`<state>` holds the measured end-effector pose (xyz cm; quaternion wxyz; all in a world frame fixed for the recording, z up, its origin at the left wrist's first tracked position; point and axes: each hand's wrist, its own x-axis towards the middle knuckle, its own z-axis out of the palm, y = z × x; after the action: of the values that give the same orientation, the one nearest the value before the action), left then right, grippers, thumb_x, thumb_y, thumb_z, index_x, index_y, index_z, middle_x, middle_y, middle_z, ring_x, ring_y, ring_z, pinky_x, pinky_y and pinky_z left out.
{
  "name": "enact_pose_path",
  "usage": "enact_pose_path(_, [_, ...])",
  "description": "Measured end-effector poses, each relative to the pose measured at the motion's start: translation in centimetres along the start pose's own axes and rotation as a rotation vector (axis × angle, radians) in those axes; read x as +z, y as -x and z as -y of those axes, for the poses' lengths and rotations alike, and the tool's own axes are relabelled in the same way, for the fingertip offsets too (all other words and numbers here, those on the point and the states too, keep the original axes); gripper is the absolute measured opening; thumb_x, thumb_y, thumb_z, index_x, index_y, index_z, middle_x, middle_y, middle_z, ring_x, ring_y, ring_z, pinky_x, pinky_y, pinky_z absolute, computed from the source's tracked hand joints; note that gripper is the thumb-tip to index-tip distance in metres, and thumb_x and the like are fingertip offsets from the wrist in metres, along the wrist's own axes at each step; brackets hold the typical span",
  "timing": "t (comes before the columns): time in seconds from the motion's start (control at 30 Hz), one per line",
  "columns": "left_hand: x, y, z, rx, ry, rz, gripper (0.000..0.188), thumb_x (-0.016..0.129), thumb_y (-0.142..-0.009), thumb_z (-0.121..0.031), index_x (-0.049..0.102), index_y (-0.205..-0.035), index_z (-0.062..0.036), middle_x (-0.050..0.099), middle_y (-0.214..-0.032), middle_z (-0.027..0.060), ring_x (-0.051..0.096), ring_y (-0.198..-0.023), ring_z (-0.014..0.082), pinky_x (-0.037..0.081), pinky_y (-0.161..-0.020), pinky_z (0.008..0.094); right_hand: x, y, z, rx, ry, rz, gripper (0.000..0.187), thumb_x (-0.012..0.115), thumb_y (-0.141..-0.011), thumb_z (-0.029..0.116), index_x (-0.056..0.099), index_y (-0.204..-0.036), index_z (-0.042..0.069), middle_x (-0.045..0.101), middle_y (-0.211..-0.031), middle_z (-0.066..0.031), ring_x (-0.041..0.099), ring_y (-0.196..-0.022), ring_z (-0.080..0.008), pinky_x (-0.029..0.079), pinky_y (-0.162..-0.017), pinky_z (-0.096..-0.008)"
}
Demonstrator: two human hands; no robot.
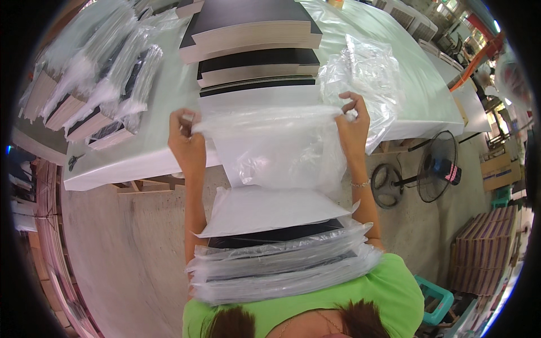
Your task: The person places black books into individual plastic bags and stacks them on a white table.
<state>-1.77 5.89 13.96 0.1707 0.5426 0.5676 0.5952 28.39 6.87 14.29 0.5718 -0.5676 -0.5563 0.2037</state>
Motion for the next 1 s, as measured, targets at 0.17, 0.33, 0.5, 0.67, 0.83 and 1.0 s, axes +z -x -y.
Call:
enact_pose_path(0.17, [0.8, -1.3, -0.5, 0.18, -0.26, 0.058, 0.072, 0.033, -0.055, 0.021, 0.058, -0.117, -0.0071, 0.051, -0.107, 0.0136, 0.053, -0.102, 0.0259, 0.04, -0.092, 0.0292, 1.9, -2.6, -1.0, -0.3, 0.071, -0.044, 0.038, 0.046, -0.068, -0.009, 0.064, -0.099, 0.004, 0.053, -0.08, -0.004, 0.048, -0.073, -0.0132, 0.039, -0.063, -0.0225])
enact_pose_path(0.33, [-0.3, -1.8, -0.6, 0.25, -0.224, 0.079, 0.058, 0.038, -0.061, 0.017, 0.061, -0.109, -0.0049, 0.054, -0.109, 0.0122, 0.054, -0.101, 0.0256, 0.041, -0.09, 0.0301, 1.7, -4.0, -1.6, -0.278, -0.103, 0.092, 0.04, 0.042, -0.07, -0.007, 0.067, -0.1, 0.002, 0.06, -0.096, -0.008, 0.053, -0.067, -0.0105, 0.039, -0.053, -0.0174])
enact_pose_path(0.5, [-2.1, -2.5, 0.6, -0.034, 0.247, 0.252, 0.053, 0.041, -0.067, 0.011, 0.056, -0.117, -0.0017, 0.057, -0.109, 0.01, 0.053, -0.104, 0.021, 0.04, -0.091, 0.0283, 1.1, -3.9, -0.7, 0.136, -0.488, 0.221, 0.038, 0.044, -0.073, -0.006, 0.062, -0.106, -0.001, 0.055, -0.072, -0.0043, 0.044, -0.048, -0.0061, 0.037, -0.048, -0.017])
enact_pose_path(0.67, [-2.5, -1.5, -0.3, -0.637, 1.089, 0.389, 0.051, 0.043, -0.081, -0.007, 0.042, -0.131, -0.0033, 0.056, -0.115, 0.0093, 0.051, -0.109, 0.0211, 0.034, -0.098, 0.0341, -0.3, -2.3, -3.5, 0.547, -1.234, 0.502, 0.038, 0.052, -0.081, 0.001, 0.047, -0.118, -0.003, 0.047, -0.065, 0.0004, 0.035, -0.043, -0.0037, 0.033, -0.04, -0.0172])
enact_pose_path(0.83, [-3.9, 3.1, 7.7, -0.847, 1.163, 0.411, 0.04, 0.039, -0.087, -0.016, 0.047, -0.124, -0.0041, 0.056, -0.116, 0.0099, 0.049, -0.11, 0.0222, 0.032, -0.099, 0.0373, -1.0, 2.5, -6.6, 0.913, -1.295, 0.392, 0.036, 0.051, -0.085, 0.002, 0.044, -0.119, -0.001, 0.045, -0.064, 0.0028, 0.033, -0.044, -0.0028, 0.031, -0.041, -0.0163])
enact_pose_path(1.0, [-3.8, 10.5, 14.2, -1.003, 0.883, 0.151, 0.024, 0.049, -0.084, -0.011, 0.054, -0.106, -0.0034, 0.056, -0.104, 0.0088, 0.052, -0.099, 0.0182, 0.038, -0.089, 0.0341, -3.9, 8.6, -14.2, 1.033, -1.226, 0.609, 0.03, 0.057, -0.085, 0.007, 0.049, -0.114, 0.005, 0.05, -0.069, 0.0022, 0.041, -0.05, -0.0033, 0.037, -0.047, -0.0177])
